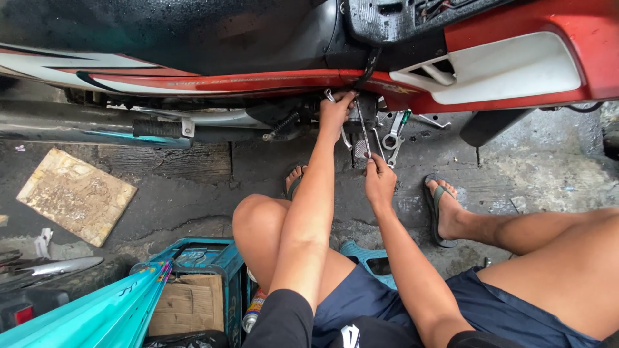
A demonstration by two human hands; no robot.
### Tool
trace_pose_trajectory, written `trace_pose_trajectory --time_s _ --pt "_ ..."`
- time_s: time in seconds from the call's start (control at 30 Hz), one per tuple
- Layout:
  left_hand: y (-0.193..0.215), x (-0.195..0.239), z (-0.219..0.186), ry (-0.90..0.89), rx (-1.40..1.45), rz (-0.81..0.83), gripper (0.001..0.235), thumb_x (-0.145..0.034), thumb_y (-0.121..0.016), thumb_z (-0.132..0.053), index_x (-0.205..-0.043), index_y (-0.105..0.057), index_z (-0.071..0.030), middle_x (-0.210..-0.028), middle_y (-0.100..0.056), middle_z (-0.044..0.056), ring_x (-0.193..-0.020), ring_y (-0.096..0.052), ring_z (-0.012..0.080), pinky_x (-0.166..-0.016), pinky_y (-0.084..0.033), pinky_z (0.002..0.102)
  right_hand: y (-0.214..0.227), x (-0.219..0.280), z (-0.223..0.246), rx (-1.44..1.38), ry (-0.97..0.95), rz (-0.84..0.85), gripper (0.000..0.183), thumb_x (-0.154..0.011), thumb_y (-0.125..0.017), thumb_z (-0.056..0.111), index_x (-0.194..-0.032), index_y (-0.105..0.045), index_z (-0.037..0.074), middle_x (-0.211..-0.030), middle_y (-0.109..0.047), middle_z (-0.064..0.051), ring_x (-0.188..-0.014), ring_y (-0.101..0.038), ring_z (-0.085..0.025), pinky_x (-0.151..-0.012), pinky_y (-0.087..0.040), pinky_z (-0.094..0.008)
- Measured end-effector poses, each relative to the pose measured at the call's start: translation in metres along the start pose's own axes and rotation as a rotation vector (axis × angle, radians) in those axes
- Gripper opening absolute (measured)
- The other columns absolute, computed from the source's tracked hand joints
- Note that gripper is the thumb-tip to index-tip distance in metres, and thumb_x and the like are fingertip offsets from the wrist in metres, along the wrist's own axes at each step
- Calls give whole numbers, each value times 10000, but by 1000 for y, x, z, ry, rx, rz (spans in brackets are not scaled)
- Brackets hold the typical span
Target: The person uses a wrench and a screwdriver to work on the side panel and engine area of a red motorcycle. They loosen and tighten bolts and screws while sitting on a small stool on a wet paved surface.
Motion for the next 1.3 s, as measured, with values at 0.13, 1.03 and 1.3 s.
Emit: trace_pose_trajectory --time_s 0.13,1.03,1.3 --pt "-2 2 -3 -4 -32 -10 172 -868 -767 -182 -920 -773 -19 -592 -593 72 -408 -436 36 -347 -360 172 3 1 13 25 36 -14 244 -962 -610 281 -1131 -786 270 -680 -711 -56 -801 -728 -277 -788 -539 -452" --pt "0 9 -13 -23 22 0 227 -879 -784 -187 -1002 -761 2 -597 -578 54 -423 -443 24 -359 -380 156 13 3 40 147 324 -76 254 -1011 -651 144 -1224 -752 49 -1053 -761 -194 -1011 -722 -378 -839 -585 -456" --pt "-6 9 -8 30 169 19 227 -904 -782 -162 -1054 -740 2 -611 -514 33 -388 -386 7 -334 -326 147 2 -5 47 166 420 -67 261 -1016 -634 118 -1234 -712 -2 -1037 -727 -218 -995 -707 -413 -805 -594 -473"
Point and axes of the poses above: each hand's wrist, its own x-axis away from the middle knuckle, its own y-axis out of the back of the hand, z = x × y, the point moved 7 cm from there along -x, towards the middle knuckle
